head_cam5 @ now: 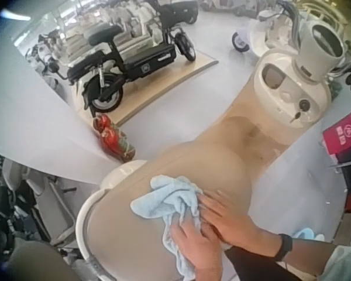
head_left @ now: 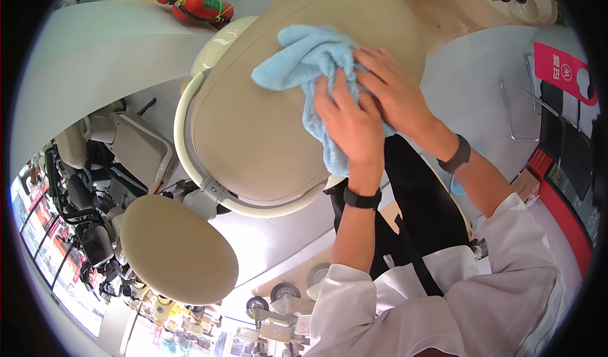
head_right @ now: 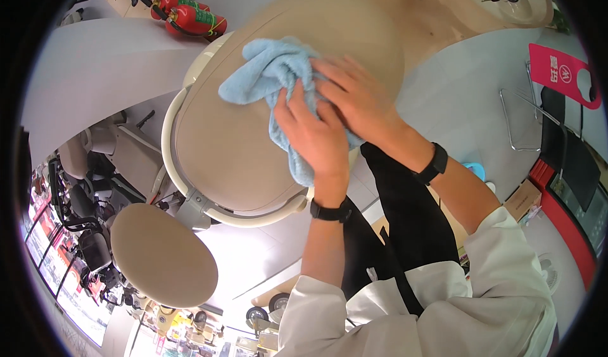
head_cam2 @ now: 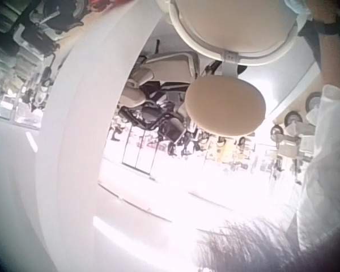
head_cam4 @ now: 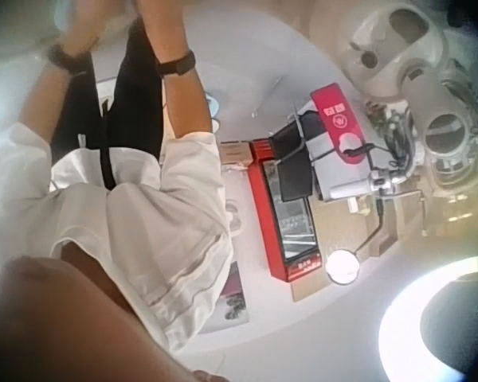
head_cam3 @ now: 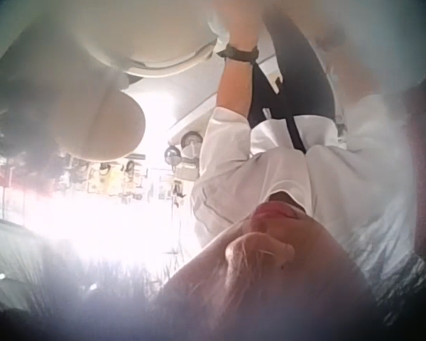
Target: The person wipes the seats, handlebars, mirrors, baskets, and footboards of multiple scooters using a blue cloth.
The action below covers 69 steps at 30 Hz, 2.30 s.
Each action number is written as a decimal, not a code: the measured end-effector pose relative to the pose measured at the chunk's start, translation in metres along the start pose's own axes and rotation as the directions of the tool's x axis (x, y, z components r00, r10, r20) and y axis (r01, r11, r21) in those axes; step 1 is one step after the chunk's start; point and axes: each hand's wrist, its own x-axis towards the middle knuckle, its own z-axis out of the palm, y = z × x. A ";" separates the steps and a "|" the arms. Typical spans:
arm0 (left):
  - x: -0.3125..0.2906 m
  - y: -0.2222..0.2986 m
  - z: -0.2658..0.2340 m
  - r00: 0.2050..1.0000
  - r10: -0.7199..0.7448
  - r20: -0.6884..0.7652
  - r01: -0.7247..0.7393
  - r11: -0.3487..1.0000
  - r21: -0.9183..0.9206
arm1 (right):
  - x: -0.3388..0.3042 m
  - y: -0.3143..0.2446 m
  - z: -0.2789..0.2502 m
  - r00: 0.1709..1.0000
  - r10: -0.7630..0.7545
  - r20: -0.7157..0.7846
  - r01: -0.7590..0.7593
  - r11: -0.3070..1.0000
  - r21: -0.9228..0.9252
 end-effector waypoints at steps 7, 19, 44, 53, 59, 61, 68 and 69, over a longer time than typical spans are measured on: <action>-0.004 0.031 0.066 0.993 0.116 -0.029 -0.119 0.980 -0.162 | -0.017 0.062 -0.032 0.998 0.063 0.011 -0.062 0.997 -0.040; -0.039 -0.020 -0.001 0.992 0.114 -0.048 -0.116 0.993 -0.037 | -0.029 0.004 -0.003 0.982 -0.161 0.100 0.175 0.974 -0.145; -0.277 -0.267 -0.060 0.935 -0.071 0.348 0.006 0.983 0.184 | -0.278 -0.115 0.226 0.913 0.143 0.383 -0.220 0.961 0.165; -0.249 -0.334 -0.104 0.851 -0.493 0.180 0.425 0.849 0.314 | -0.236 -0.159 0.314 0.901 -0.008 0.433 -0.119 0.957 0.264; -0.218 -0.313 -0.061 0.746 -0.469 0.473 0.229 0.848 0.479 | -0.232 -0.093 0.314 0.947 0.032 0.320 -0.062 0.995 0.084; -0.208 -0.306 -0.032 0.765 -0.411 0.496 0.197 0.882 0.427 | -0.229 -0.064 0.307 0.964 0.044 0.261 -0.072 0.992 0.100; -0.191 -0.277 0.083 0.948 0.097 0.303 -0.195 0.929 0.314 | -0.240 0.038 0.276 0.938 0.195 0.288 -0.218 0.975 0.050; -0.189 -0.275 0.086 0.952 0.122 0.282 -0.205 0.935 0.291 | -0.240 0.042 0.276 0.914 0.267 0.307 -0.302 0.951 0.072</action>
